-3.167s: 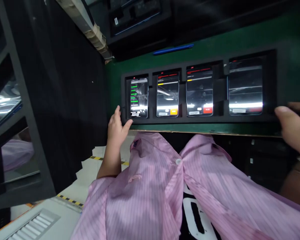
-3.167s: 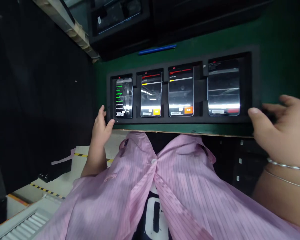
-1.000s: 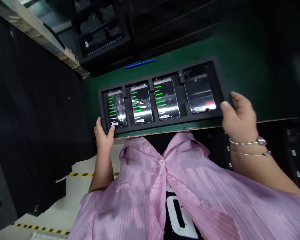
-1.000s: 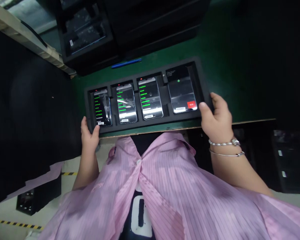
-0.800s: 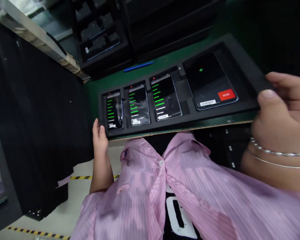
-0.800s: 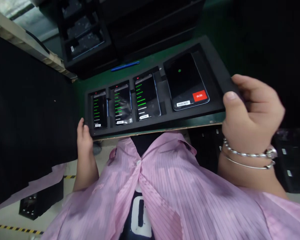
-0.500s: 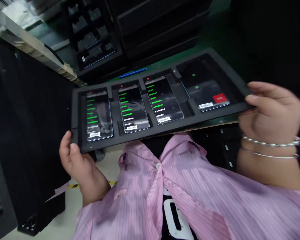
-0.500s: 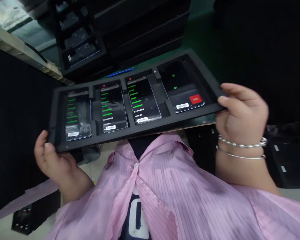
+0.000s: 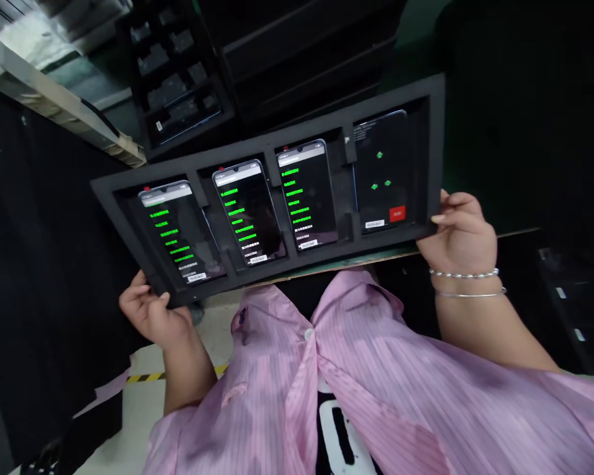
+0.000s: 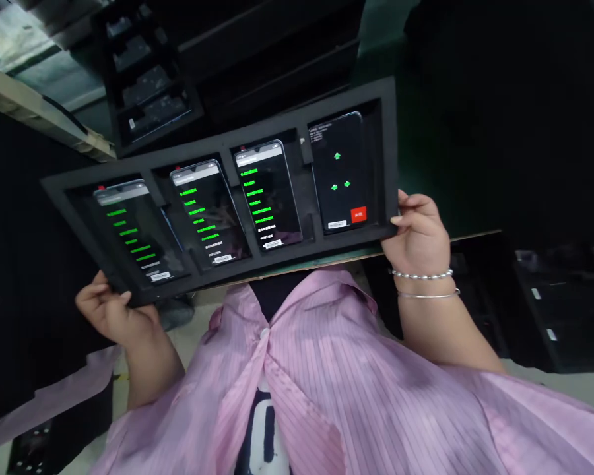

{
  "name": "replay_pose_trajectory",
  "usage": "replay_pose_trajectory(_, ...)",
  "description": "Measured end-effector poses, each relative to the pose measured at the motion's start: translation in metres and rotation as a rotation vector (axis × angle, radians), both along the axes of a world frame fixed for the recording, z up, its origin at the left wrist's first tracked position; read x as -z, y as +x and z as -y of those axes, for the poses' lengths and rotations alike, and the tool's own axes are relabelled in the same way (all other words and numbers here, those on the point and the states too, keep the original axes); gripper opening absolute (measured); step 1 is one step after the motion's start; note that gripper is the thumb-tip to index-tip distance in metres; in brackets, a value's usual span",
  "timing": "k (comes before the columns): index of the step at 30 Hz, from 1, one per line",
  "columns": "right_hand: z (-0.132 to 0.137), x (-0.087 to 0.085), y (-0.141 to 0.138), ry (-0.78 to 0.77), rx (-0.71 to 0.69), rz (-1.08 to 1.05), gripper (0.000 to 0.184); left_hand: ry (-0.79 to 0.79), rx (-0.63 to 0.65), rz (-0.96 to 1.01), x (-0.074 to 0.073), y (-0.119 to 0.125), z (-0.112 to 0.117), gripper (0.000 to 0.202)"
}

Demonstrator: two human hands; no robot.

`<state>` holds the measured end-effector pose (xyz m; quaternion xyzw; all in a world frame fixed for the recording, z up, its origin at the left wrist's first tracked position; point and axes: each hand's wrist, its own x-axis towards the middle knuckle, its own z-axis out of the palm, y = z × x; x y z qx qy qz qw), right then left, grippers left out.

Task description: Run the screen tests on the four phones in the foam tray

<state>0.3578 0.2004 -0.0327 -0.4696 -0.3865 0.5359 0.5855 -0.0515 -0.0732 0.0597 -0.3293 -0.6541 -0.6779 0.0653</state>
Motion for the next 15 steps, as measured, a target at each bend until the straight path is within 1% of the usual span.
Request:
replay_pose_trajectory(4, 0.002, -0.012, 0.001, 0.089, 0.009, -0.010, 0.036, -0.140, -0.064, 0.083, 0.024, -0.009, -0.001, 0.036)
replay_pose_trajectory(7, 0.003, -0.016, 0.001, 0.109, 0.006, 0.009, 0.033, -0.201, -0.030, 0.155, 0.041, -0.014, -0.002, 0.036)
replay_pose_trajectory(10, 0.005, -0.010, -0.002, 0.064, 0.022, 0.035, 0.029, -0.286, 0.016, 0.186, 0.058, -0.018, -0.003, 0.031)
replay_pose_trajectory(12, 0.009, -0.007, -0.004, 0.015, 0.022, 0.053, 0.026, -0.348, 0.037, 0.170, 0.063, -0.019, -0.001, 0.029)
replay_pose_trajectory(13, 0.011, -0.007, -0.005, -0.008, 0.027, 0.053, 0.026, -0.376, 0.043, 0.158, 0.063, -0.019, 0.000, 0.028)
replay_pose_trajectory(15, 0.018, -0.015, -0.005, -0.028, 0.031, 0.112, 0.026, -0.466, 0.047, 0.070, 0.056, -0.017, 0.002, 0.029)
